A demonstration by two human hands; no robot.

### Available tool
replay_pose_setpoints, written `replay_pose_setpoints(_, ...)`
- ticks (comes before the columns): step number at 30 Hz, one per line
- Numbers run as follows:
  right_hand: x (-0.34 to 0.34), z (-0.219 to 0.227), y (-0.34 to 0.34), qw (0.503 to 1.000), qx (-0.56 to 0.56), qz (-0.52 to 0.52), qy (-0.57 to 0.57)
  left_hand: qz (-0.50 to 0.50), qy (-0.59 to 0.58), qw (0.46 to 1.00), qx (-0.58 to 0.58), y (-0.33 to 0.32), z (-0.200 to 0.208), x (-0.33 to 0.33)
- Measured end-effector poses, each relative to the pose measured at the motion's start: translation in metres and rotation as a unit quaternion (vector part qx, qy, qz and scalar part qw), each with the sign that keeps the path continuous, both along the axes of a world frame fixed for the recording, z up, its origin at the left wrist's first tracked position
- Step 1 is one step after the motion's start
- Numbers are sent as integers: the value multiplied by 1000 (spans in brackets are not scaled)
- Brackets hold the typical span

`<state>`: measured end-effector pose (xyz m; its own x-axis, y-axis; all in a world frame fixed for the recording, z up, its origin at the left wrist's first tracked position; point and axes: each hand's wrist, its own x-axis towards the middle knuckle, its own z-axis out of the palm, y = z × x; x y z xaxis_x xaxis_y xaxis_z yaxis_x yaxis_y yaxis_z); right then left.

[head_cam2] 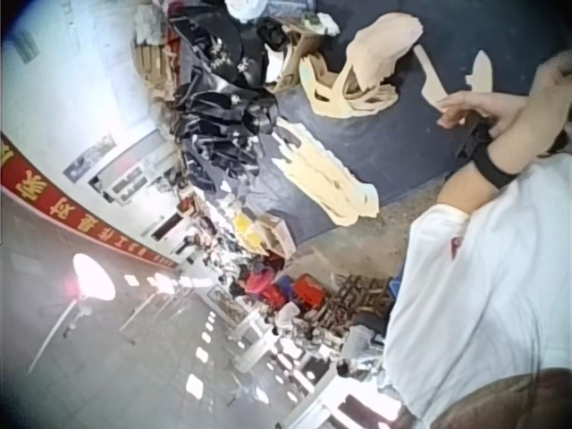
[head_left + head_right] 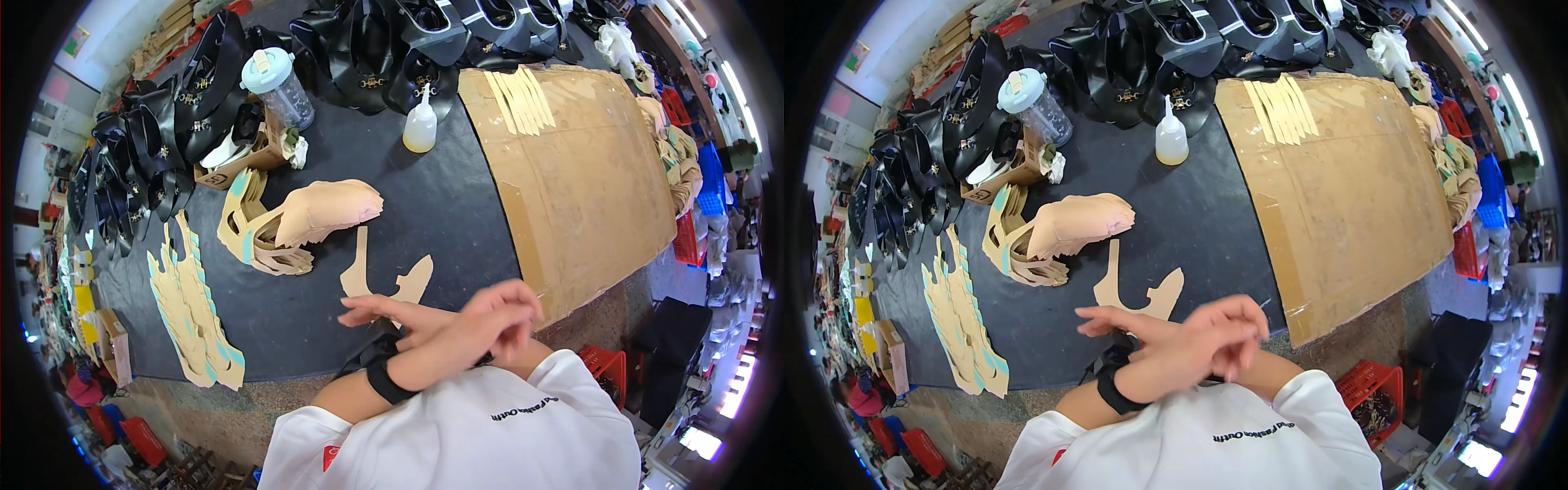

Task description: Assembling and aligning various leather and fabric components for a shoe upper.

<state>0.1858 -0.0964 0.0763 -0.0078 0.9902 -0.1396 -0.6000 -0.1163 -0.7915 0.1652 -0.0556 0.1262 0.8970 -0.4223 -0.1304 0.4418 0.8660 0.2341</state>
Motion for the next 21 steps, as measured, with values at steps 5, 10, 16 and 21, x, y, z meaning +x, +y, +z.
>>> replay_pose_setpoints(5, -6, -88, -1, 991, -62, 65, 100, 184, -83, 724, 660, 8, -40, 10)
replay_pose_setpoints(10, 2, -49, 18, 939, -79, 159, 293, 209, -167, 646, 715, -7, -48, 2)
replay_pose_setpoints(16, 3, -42, 24, 972, 19, 223, 68, 121, 28, 952, 280, -8, -39, 5)
replay_pose_setpoints(21, -36, -179, -20, 996, 4, -3, 91, 218, 93, 960, -150, 0, -32, 15)
